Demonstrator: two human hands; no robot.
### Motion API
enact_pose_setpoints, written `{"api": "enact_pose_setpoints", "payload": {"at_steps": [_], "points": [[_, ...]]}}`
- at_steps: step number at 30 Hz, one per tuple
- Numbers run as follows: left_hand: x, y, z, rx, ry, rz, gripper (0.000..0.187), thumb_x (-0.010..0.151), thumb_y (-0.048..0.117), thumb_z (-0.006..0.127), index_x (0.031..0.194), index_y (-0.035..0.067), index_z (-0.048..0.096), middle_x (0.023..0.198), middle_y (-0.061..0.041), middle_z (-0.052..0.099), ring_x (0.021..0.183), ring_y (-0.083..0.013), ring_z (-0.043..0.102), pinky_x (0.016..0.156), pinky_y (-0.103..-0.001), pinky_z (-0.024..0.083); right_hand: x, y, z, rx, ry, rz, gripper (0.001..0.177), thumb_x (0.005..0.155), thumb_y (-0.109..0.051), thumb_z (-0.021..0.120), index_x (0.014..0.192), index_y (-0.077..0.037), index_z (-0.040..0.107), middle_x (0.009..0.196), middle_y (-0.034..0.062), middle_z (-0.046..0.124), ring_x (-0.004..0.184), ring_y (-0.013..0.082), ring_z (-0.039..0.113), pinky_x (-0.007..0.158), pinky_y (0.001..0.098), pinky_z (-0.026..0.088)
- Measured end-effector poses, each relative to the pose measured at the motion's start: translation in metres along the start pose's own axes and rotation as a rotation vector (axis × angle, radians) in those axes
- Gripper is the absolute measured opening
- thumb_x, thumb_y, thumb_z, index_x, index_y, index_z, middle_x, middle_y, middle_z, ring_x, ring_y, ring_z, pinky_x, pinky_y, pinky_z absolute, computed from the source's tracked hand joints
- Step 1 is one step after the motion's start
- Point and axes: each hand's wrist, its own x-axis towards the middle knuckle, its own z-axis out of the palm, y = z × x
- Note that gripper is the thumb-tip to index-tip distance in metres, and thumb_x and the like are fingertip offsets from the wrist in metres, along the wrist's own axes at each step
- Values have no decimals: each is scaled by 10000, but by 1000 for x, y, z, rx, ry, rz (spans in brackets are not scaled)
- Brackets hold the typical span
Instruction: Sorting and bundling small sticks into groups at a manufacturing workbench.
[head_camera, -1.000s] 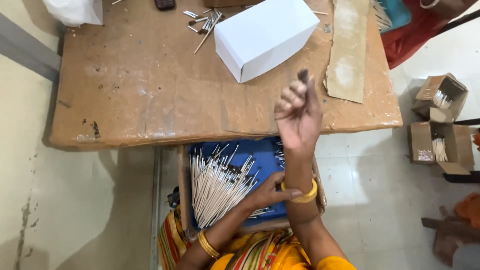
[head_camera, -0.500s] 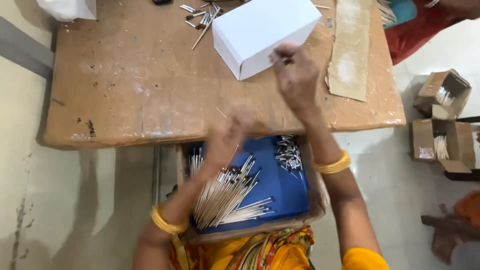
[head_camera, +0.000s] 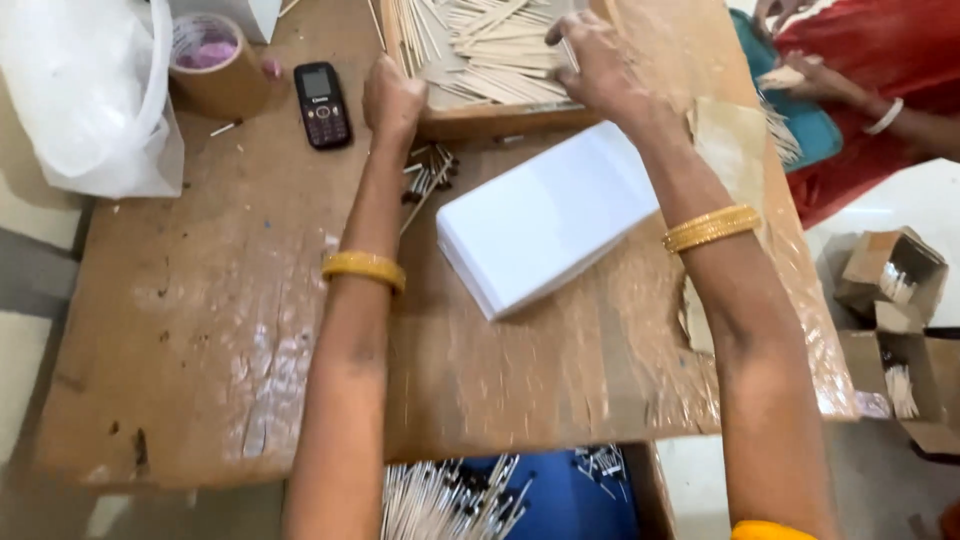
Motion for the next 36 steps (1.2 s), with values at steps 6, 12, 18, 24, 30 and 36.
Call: {"api": "enact_pose_setpoints", "payload": {"at_steps": [6,12,18,24,30,36], "points": [[-40,22,-36,-72,-84,35,714,845,-2,613,1508,20,349,1000,-162,722,840,-280,751,733,-441,625,52,16,45,-191,-556,2,1310,625,-398,957,1612,-189,120,1664,146,124,1509,333,143,1227,409,166],[-48,3,-31,-40,7,261,745,846,-24,603,1537,-15,323,929,-202,723,849,-337,737,774,-478,584,54,9,44,-267,-500,-163,1629,388,-512,994,1647,-112,39,1688,153,128,1559,305,89,1282,423,128],[-48,-7,-23,-17,103,354,749,835,1,647,1521,-7,349,972,-249,709,900,-414,717,817,-536,559,45,0,30,-338,-417,-174,1548,386,-586,983,1612,-48,206,1621,211,316,1522,363,253,1267,482,206],[-57,-3,-27,-37,93,344,731,829,14,646,1497,-4,349,965,-278,695,903,-439,711,794,-555,547,45,28,56,-153,-403,-239,1235,548,-512,944,1522,-7,379,1471,254,484,1398,426,415,1179,515,334],[-44,-1,-21,-51,86,303,745,814,22,681,1486,-4,361,940,-259,721,884,-440,723,792,-552,554,37,20,79,-403,-492,-288,515,953,-44,685,1450,-43,549,1380,208,596,1315,329,550,1126,493,470],[-40,15,-28,-87,-16,152,789,775,3,620,1500,-5,306,925,-227,735,833,-385,755,783,-502,587,41,23,81,-310,-328,-397,358,1025,-85,685,1350,-231,646,1488,139,586,1296,321,564,1066,467,468]]}}
